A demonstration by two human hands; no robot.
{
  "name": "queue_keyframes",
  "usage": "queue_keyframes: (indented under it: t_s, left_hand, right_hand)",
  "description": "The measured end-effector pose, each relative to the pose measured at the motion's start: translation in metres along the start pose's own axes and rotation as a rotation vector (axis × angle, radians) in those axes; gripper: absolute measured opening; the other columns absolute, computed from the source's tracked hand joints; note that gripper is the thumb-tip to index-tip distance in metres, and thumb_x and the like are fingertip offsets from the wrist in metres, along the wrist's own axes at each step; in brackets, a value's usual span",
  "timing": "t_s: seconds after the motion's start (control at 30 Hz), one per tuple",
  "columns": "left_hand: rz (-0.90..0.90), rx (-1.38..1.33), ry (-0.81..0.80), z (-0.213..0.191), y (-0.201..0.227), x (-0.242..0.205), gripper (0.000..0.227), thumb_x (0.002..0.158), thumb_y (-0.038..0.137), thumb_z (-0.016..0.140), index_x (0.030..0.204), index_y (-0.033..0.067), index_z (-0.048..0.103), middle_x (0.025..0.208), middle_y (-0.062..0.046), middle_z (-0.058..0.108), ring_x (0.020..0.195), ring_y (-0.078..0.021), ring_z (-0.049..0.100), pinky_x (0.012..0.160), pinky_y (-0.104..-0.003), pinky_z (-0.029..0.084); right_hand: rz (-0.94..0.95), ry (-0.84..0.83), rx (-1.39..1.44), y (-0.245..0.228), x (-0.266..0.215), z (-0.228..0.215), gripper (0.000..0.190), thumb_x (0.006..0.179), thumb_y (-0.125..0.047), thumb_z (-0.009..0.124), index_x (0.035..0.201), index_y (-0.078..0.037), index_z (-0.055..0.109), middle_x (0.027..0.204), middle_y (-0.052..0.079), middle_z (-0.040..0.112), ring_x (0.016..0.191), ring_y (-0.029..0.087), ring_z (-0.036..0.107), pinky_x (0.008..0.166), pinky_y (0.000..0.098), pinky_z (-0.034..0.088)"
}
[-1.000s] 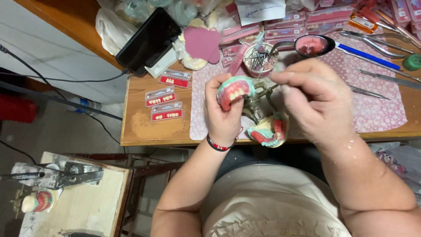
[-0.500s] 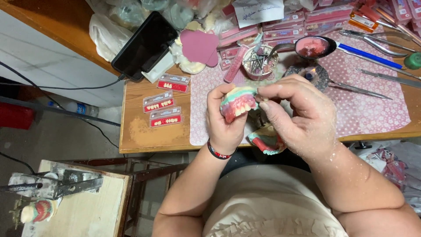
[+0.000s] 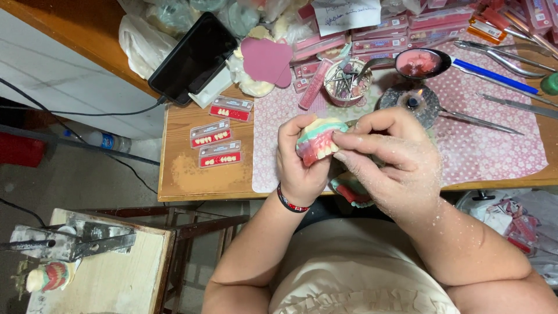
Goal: The person uses a rotary tool to grind and shape a small artificial tooth. They then pick up a dental cast and use a metal instrument to apply a pink material to the gum area. The person continues to adjust and fit the artificial tooth into the cast.
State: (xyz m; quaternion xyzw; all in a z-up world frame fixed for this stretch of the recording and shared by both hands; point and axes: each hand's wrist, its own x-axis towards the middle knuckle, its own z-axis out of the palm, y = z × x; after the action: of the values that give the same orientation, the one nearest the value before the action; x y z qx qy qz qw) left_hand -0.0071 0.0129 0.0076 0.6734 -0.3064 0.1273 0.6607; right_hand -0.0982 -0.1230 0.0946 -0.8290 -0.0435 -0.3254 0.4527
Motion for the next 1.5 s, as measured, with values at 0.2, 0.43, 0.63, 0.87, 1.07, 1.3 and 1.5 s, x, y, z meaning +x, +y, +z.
queue_keyframes:
  t_s: [0.2, 0.43, 0.63, 0.87, 1.07, 1.3, 1.5]
  left_hand:
    - [0.128, 0.046, -0.029, -0.002, -0.008, -0.003, 0.047, 0.096, 0.017, 0.069, 0.137, 0.0051, 0.049, 0.122, -0.015, 0.06, 0.104, -0.028, 0.067, 0.094, -0.037, 0.056]
    - [0.241, 0.04, -0.063, -0.003, -0.005, 0.002, 0.048, 0.096, 0.017, 0.071, 0.136, 0.0068, 0.047, 0.115, -0.016, 0.059, 0.101, -0.0304, 0.063, 0.091, -0.04, 0.055]
    - [0.32, 0.039, -0.098, 0.0, -0.006, 0.003, 0.056, 0.095, 0.029, 0.075, 0.138, 0.0075, 0.046, 0.121, -0.018, 0.059, 0.108, -0.0353, 0.064, 0.099, -0.047, 0.053]
    - [0.424, 0.111, -0.103, 0.004, 0.002, 0.005, 0.057, 0.101, 0.042, 0.069, 0.138, 0.0076, 0.044, 0.12, -0.02, 0.062, 0.106, -0.038, 0.067, 0.098, -0.05, 0.058]
    - [0.48, 0.124, -0.108, 0.008, 0.008, 0.006, 0.053, 0.103, 0.032, 0.071, 0.139, 0.0056, 0.043, 0.124, -0.024, 0.063, 0.109, -0.0395, 0.07, 0.098, -0.049, 0.063]
    - [0.576, 0.171, -0.109, 0.01, 0.012, 0.01, 0.052, 0.105, 0.025, 0.07, 0.141, 0.0067, 0.038, 0.118, -0.024, 0.061, 0.102, -0.0376, 0.068, 0.093, -0.049, 0.063]
    - [0.609, 0.188, -0.066, 0.013, 0.017, 0.013, 0.048, 0.107, 0.033, 0.065, 0.136, 0.0047, 0.041, 0.113, -0.023, 0.062, 0.095, -0.0371, 0.068, 0.087, -0.05, 0.064]
  right_hand:
    - [0.041, -0.042, -0.002, -0.001, -0.002, -0.006, 0.012, 0.098, -0.004, 0.076, 0.109, -0.006, 0.079, 0.108, 0.011, 0.064, 0.093, 0.019, 0.064, 0.084, 0.0277, 0.049]
    - [0.002, -0.07, 0.02, 0.017, -0.009, -0.014, 0.015, 0.097, -0.006, 0.075, 0.112, -0.007, 0.078, 0.112, 0.014, 0.065, 0.094, 0.02, 0.064, 0.085, 0.0291, 0.049]
    - [-0.036, -0.054, 0.232, 0.047, -0.013, -0.018, 0.035, 0.081, -0.014, 0.086, 0.109, -0.001, 0.07, 0.112, 0.016, 0.07, 0.105, 0.026, 0.069, 0.1, 0.0351, 0.056]
    - [-0.236, -0.016, 0.256, 0.059, -0.016, -0.018, 0.011, 0.089, -0.01, 0.078, 0.094, -0.006, 0.068, 0.106, 0.017, 0.07, 0.096, 0.032, 0.071, 0.093, 0.0428, 0.058]
    - [-0.301, 0.018, 0.207, 0.05, -0.017, -0.021, 0.007, 0.092, -0.008, 0.072, 0.091, -0.002, 0.067, 0.101, 0.021, 0.07, 0.093, 0.035, 0.072, 0.089, 0.0434, 0.061]
    - [-0.301, 0.025, 0.112, 0.037, -0.02, -0.027, 0.005, 0.093, -0.005, 0.071, 0.091, -0.001, 0.068, 0.099, 0.02, 0.069, 0.094, 0.036, 0.074, 0.09, 0.0442, 0.063]
    - [-0.288, 0.031, 0.079, 0.029, -0.02, -0.028, 0.005, 0.093, -0.004, 0.07, 0.091, 0.0, 0.067, 0.099, 0.02, 0.069, 0.095, 0.037, 0.075, 0.091, 0.0442, 0.064]
